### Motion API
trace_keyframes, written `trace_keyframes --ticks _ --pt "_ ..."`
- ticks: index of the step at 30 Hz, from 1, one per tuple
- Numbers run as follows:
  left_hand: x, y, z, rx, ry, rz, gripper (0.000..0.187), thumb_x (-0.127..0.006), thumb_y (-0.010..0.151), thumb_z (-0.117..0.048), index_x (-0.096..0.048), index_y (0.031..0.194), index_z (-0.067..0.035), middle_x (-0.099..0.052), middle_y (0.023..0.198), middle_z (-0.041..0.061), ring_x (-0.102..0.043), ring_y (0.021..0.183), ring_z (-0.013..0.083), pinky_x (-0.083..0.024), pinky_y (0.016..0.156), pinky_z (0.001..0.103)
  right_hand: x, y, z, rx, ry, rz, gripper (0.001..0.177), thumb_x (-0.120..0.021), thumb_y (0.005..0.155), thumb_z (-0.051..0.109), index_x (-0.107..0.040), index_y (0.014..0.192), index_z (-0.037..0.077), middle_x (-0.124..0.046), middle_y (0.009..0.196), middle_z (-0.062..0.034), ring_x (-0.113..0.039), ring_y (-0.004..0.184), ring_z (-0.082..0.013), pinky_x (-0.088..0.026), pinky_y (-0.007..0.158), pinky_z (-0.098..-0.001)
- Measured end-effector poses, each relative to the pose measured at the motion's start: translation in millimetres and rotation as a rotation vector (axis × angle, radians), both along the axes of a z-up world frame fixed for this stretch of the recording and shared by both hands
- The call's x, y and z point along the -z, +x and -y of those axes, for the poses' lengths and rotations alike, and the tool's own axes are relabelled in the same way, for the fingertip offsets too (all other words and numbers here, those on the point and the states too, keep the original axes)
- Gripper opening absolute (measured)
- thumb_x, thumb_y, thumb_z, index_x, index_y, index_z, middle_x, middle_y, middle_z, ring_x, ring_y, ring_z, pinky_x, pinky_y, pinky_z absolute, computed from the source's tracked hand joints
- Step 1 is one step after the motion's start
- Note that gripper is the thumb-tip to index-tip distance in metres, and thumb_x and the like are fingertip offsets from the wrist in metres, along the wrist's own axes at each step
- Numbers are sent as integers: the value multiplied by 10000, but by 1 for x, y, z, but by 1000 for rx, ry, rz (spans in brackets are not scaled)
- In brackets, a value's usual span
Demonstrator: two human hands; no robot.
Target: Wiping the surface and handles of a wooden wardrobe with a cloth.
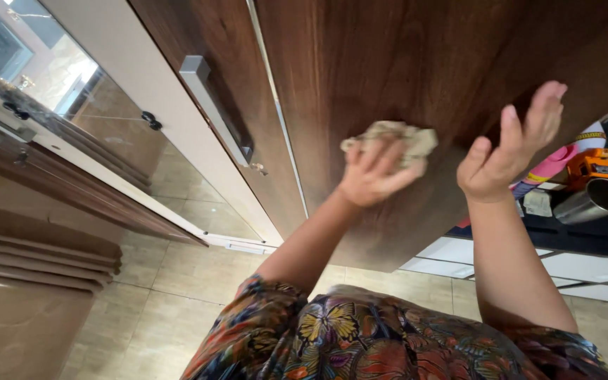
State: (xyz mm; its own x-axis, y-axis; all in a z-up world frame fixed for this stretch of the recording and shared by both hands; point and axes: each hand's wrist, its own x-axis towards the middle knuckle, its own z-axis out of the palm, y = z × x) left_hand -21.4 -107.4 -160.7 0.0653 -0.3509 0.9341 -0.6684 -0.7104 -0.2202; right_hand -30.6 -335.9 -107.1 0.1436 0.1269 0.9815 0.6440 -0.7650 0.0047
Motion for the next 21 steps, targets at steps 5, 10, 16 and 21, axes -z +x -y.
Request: trace_keyframes --ticks 5,10,16,21 --pt "-20 9 -30 -21 -142 19 239 -706 838 -298 -618 1059 -326 -580 1338 125 -503 1273 382 -360 972 616 -5 -5 13 298 -117 -20 484 -395 1111 313 -414 1568 156 -280 1672 -234 -208 1574 -477 -50 1269 -658" --pt "-91 0 -16 -12 -370 87 408 -906 809 -210 -678 1147 -221 -531 1358 78 -438 1336 350 -387 1029 562 -6 -7 35 386 104 -33 596 -319 1113 407 -320 1639 128 -182 1701 -195 -171 1620 -407 -21 1260 -602" --pt "-75 -4 38 28 -151 59 294 -758 900 -224 -690 1175 -300 -560 1358 92 -467 1319 342 -363 1060 560 -8 0 37 92 104 16 699 -249 1087 548 -215 1684 187 -135 1750 -112 -112 1621 -335 -116 1355 -537" --pt "-32 2 22 11 -45 115 289 -743 945 -230 -677 1194 -361 -572 1345 57 -542 1248 286 -352 1033 500 1 1 36 215 34 -24 724 -219 1064 567 -215 1668 169 -161 1743 -116 -87 1615 -362 -28 1312 -557"
